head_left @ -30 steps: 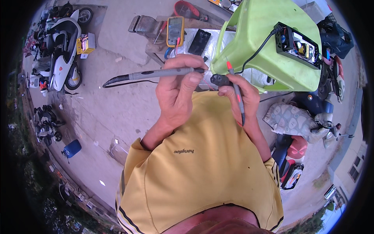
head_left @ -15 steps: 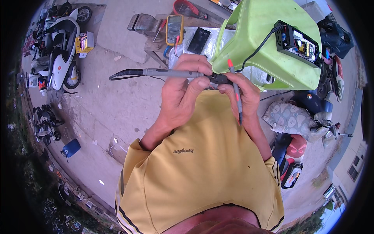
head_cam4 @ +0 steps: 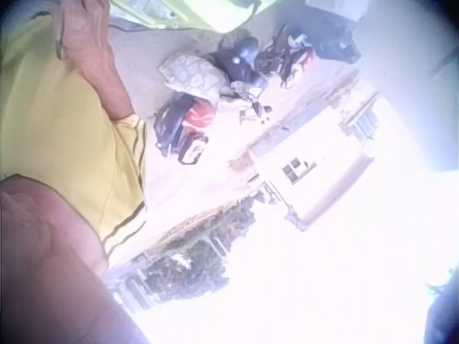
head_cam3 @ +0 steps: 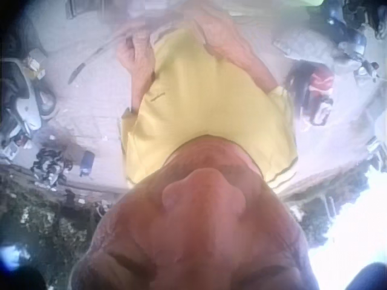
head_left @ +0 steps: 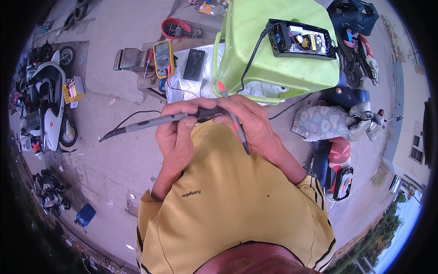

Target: The person repeatedly touches multimeter probes to terminals on a small black electronic device placed on a green stool. The person holds the probes and makes contact with different points on the device throughout the clip.

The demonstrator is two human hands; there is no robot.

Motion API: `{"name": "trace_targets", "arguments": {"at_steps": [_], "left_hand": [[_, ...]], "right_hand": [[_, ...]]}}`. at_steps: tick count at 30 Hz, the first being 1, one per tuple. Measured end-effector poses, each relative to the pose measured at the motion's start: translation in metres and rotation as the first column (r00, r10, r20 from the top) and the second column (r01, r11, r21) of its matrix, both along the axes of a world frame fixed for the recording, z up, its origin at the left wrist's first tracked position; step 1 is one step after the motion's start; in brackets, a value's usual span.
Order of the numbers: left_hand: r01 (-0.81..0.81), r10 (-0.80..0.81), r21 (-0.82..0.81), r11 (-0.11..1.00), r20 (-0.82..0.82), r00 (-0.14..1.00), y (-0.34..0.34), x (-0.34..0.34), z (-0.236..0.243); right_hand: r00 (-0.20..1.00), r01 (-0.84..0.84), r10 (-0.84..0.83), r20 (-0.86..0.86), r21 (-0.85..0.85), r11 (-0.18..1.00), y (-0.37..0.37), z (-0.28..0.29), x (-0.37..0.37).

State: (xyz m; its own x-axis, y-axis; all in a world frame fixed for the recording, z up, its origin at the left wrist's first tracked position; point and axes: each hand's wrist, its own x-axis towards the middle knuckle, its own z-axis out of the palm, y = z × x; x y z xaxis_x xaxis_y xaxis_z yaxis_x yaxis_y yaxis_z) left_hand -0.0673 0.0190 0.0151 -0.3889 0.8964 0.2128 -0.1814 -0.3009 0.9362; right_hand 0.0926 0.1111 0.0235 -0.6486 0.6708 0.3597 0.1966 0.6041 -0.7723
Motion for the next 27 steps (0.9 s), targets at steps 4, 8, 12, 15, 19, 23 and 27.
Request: {"name": "trace_targets", "arguments": {"at_steps": [4, 8, 12, 15, 19, 23, 27], "left_hand": [[-0.076, 0.076, 0.001, 0.997, 0.051, 0.996, -0.002, -0.008, -0.009], [-0.111, 0.112, -0.017, 0.994, 0.053, 0.992, 0.002, -0.022, -0.014], [-0.087, 0.089, -0.048, 0.995, 0.035, 0.995, 0.004, -0.027, -0.019], [-0.104, 0.104, -0.077, 0.992, 0.007, 0.995, 0.005, -0.029, -0.024], [-0.119, 0.120, -0.082, 0.990, 0.016, 0.993, 0.006, -0.030, -0.025], [-0.129, 0.132, -0.105, 0.986, 0.021, 0.991, 0.007, -0.033, -0.026], [-0.137, 0.140, -0.131, 0.982, 0.016, 0.990, 0.011, -0.032, -0.027]], "right_hand": [[0.995, 0.078, -0.064, -0.075, 0.206, 0.975, 0.014, 0.014, 0.023], [0.930, 0.342, -0.312, -0.195, 0.143, 0.929, 0.032, 0.052, 0.063], [0.776, 0.605, -0.510, -0.372, 0.208, 0.769, 0.097, 0.060, 0.109], [0.662, 0.718, -0.651, -0.370, 0.063, 0.694, 0.133, 0.051, 0.115], [0.642, 0.765, -0.720, -0.262, 0.157, 0.624, 0.153, 0.031, 0.119], [0.631, 0.776, -0.736, -0.244, 0.226, 0.589, 0.153, 0.031, 0.118], [0.649, 0.758, -0.737, -0.189, 0.237, 0.607, 0.151, 0.035, 0.117]]}}
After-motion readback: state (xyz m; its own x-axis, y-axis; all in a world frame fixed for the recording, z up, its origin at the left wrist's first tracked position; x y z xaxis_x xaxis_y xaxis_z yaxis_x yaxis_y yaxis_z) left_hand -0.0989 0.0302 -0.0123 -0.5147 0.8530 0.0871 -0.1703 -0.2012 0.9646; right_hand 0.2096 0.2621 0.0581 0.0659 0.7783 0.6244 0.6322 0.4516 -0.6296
